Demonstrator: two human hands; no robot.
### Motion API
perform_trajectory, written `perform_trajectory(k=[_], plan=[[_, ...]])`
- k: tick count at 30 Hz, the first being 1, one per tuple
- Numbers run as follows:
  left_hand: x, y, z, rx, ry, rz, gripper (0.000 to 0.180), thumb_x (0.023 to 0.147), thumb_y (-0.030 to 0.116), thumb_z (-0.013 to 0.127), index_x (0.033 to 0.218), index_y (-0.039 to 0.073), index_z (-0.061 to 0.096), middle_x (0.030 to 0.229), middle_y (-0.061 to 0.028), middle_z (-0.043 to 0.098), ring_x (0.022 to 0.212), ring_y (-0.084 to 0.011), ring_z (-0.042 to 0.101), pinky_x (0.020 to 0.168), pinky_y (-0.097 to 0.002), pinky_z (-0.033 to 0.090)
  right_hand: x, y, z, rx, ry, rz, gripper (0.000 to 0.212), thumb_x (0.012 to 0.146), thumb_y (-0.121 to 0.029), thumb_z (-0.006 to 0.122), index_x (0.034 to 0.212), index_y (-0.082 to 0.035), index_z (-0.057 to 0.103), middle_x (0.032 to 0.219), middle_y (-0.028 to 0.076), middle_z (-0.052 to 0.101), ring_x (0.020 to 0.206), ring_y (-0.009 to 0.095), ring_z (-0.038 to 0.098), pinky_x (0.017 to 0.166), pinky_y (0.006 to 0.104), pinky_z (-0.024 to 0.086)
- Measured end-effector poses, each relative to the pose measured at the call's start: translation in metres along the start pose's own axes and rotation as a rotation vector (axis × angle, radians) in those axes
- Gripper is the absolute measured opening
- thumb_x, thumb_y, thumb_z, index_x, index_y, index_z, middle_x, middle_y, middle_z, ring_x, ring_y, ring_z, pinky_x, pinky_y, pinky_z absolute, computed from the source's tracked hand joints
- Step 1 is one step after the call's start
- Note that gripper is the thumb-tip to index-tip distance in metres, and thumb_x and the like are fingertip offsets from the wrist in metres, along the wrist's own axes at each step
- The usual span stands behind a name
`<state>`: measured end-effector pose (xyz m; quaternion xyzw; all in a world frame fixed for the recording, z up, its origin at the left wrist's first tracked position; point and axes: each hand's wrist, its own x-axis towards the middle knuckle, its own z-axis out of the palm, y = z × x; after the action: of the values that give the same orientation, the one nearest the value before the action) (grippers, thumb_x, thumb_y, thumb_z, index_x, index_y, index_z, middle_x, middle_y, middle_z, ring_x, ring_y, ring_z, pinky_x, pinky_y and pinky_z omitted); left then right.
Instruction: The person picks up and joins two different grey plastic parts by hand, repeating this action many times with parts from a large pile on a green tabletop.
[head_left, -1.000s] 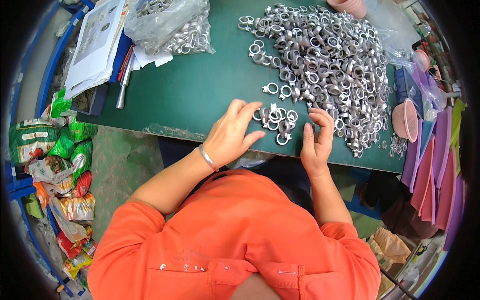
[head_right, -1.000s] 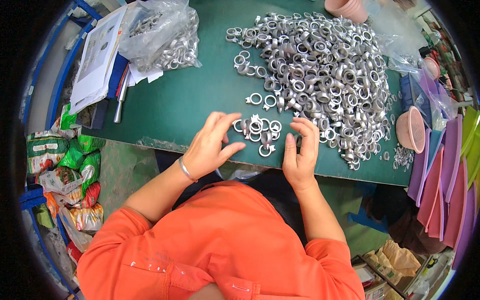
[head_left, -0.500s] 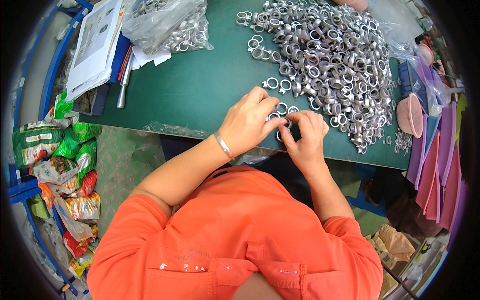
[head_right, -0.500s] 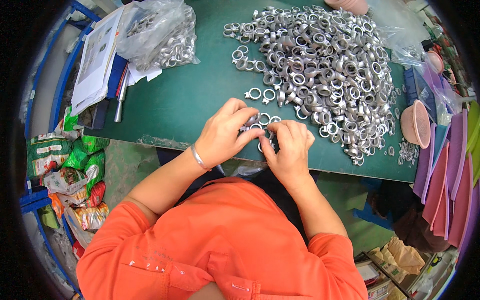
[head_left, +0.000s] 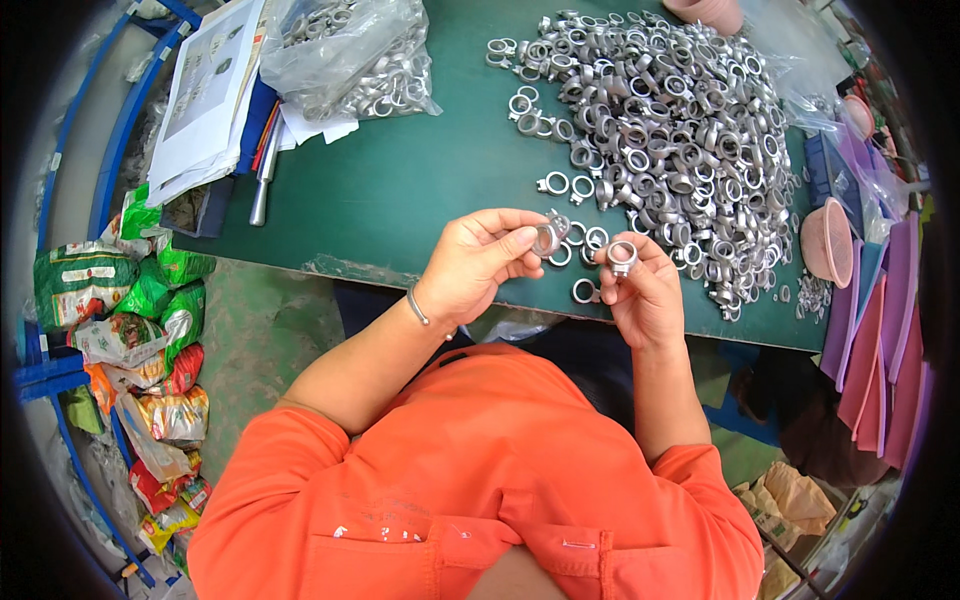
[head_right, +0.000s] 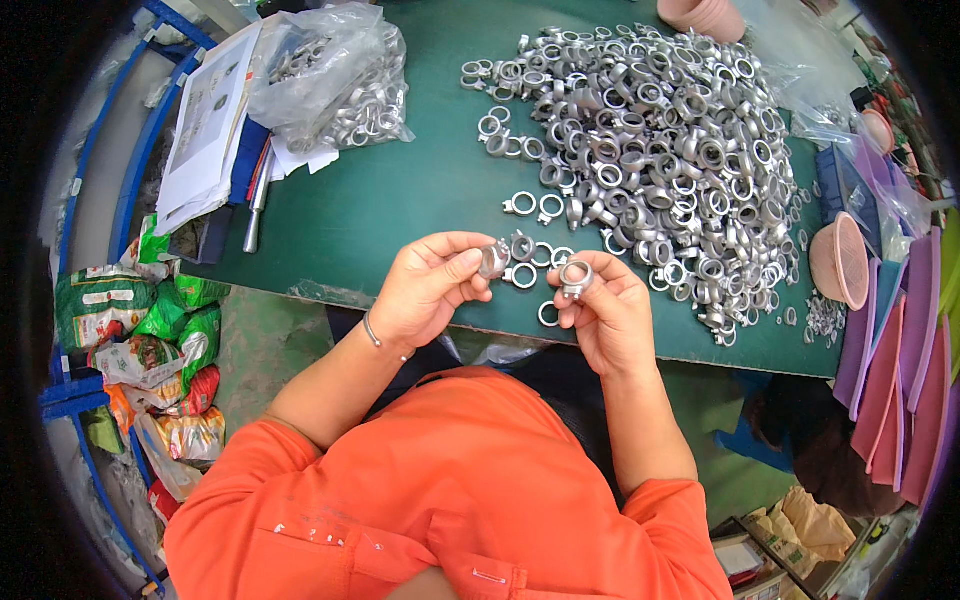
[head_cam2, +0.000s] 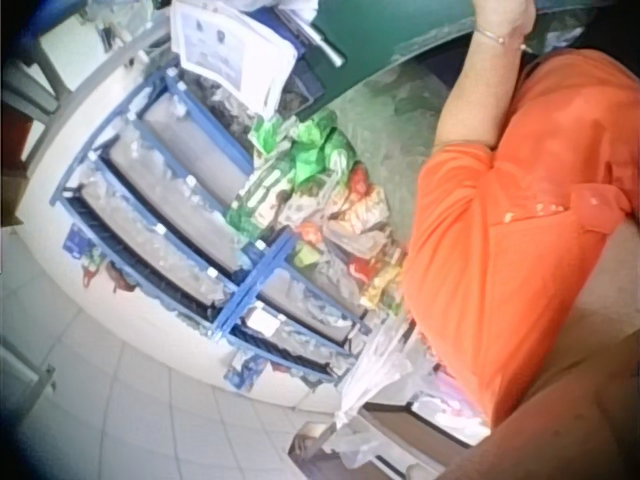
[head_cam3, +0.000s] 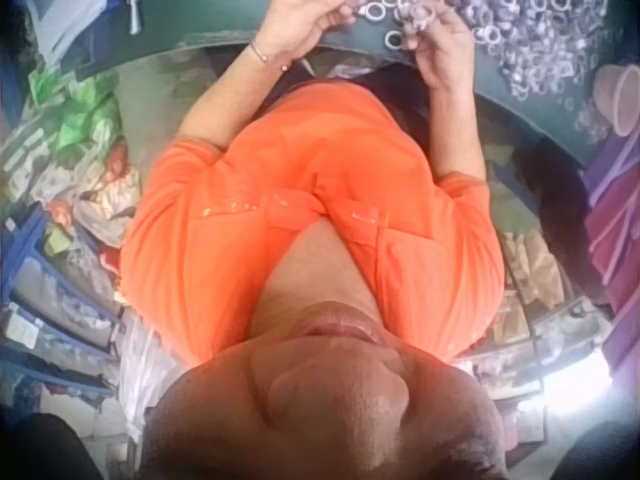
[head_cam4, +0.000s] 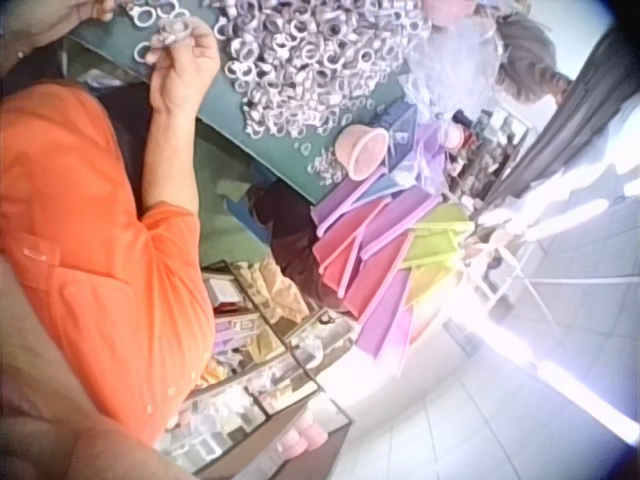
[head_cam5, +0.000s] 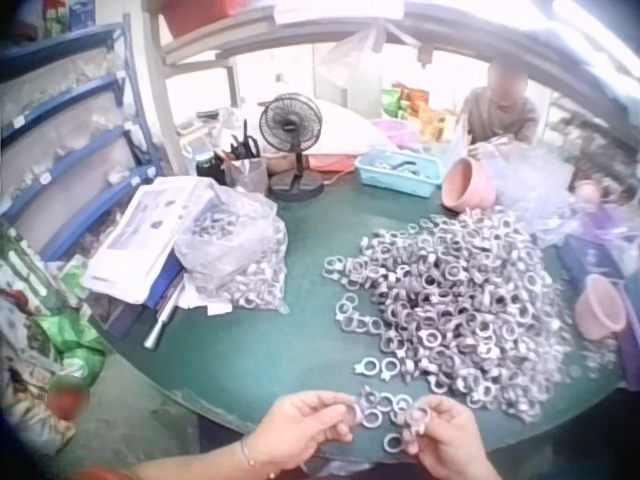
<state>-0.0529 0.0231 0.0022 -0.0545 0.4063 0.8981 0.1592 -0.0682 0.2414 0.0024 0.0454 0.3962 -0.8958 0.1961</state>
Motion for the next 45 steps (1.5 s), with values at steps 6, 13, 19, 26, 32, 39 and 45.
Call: perform_trajectory(k=[6, 13, 19, 26, 32, 39, 45], plan=[[-0.009, 0.012, 0.007, -0.010, -0.042, -0.084, 0.023, 0.090, 0.004, 0.058, 0.113, -0.002, 0.057, 0.096, -0.0122, 0.065, 0.076, -0.0137, 0.063, 0.070, -0.0260, 0.055, -0.004, -0.002, 0.001, 0.222, -0.116, 0.005, 0.026, 0.082, 0.006, 0.054, 0.107, -0.001, 0.056, 0.095, 0.019, 0.062, 0.073, 0.020, 0.062, 0.052, 0.0276, 0.052], [0.011, 0.020, 0.005, 0.885, -0.031, 0.312, 0.024, 0.077, 0.010, 0.067, 0.098, 0.001, 0.060, 0.090, -0.0073, 0.056, 0.079, -0.0170, 0.057, 0.065, -0.0286, 0.049, 0.005, -0.020, 0.000, -1.276, 0.191, -0.344, 0.017, 0.079, -0.010, 0.071, 0.091, 0.000, 0.066, 0.063, 0.003, 0.051, 0.060, 0.012, 0.052, 0.056, 0.0248, 0.043], [0.046, 0.001, 0.012, 1.666, -0.099, 0.556, 0.028, 0.070, 0.017, 0.076, 0.091, 0.002, 0.065, 0.091, -0.0129, 0.057, 0.083, -0.0336, 0.058, 0.071, -0.0396, 0.049, 0.014, -0.011, 0.018, -1.772, 0.118, -0.369, 0.028, 0.079, -0.023, 0.072, 0.098, -0.004, 0.064, 0.082, 0.011, 0.060, 0.071, 0.027, 0.061, 0.062, 0.0376, 0.049], [0.031, 0.014, 0.010, 0.884, -0.102, 0.219, 0.029, 0.082, 0.019, 0.071, 0.103, 0.000, 0.064, 0.090, -0.0036, 0.059, 0.073, -0.0132, 0.055, 0.064, -0.0257, 0.046, 0.008, -0.020, -0.002, -0.333, -0.029, 0.085, 0.024, 0.095, -0.021, 0.051, 0.110, -0.003, 0.054, 0.082, 0.013, 0.062, 0.053, 0.010, 0.048, 0.042, 0.0201, 0.036], [0.015, 0.004, 0.007, -0.351, -0.353, -0.218, 0.031, 0.094, 0.020, 0.058, 0.117, -0.001, 0.057, 0.098, -0.0010, 0.060, 0.081, -0.0071, 0.055, 0.067, -0.0202, 0.047, 0.007, -0.015, -0.004, 0.307, -0.284, 0.215, 0.031, 0.098, -0.024, 0.035, 0.116, -0.002, 0.047, 0.081, 0.021, 0.057, 0.046, 0.013, 0.042, 0.036, 0.0216, 0.034], [0.008, 0.014, 0.009, -0.250, -0.307, -0.226, 0.039, 0.090, 0.005, 0.056, 0.127, -0.005, 0.048, 0.100, -0.0087, 0.059, 0.083, -0.0124, 0.056, 0.067, -0.0231, 0.050, 0.007, -0.020, 0.000, 0.343, -0.408, 0.094, 0.045, 0.101, -0.037, 0.028, 0.093, 0.000, 0.052, 0.081, 0.019, 0.057, 0.048, 0.014, 0.043, 0.036, 0.0223, 0.035], [0.029, 0.033, 0.005, 0.292, -0.101, -0.067, 0.026, 0.079, 0.002, 0.060, 0.104, -0.002, 0.062, 0.092, -0.0093, 0.063, 0.079, -0.0151, 0.061, 0.062, -0.0253, 0.051, 0.005, -0.031, -0.007, -0.854, 0.050, -0.160, 0.017, 0.086, -0.014, 0.066, 0.084, 0.002, 0.062, 0.077, 0.009, 0.061, 0.070, 0.018, 0.060, 0.054, 0.0329, 0.047]])
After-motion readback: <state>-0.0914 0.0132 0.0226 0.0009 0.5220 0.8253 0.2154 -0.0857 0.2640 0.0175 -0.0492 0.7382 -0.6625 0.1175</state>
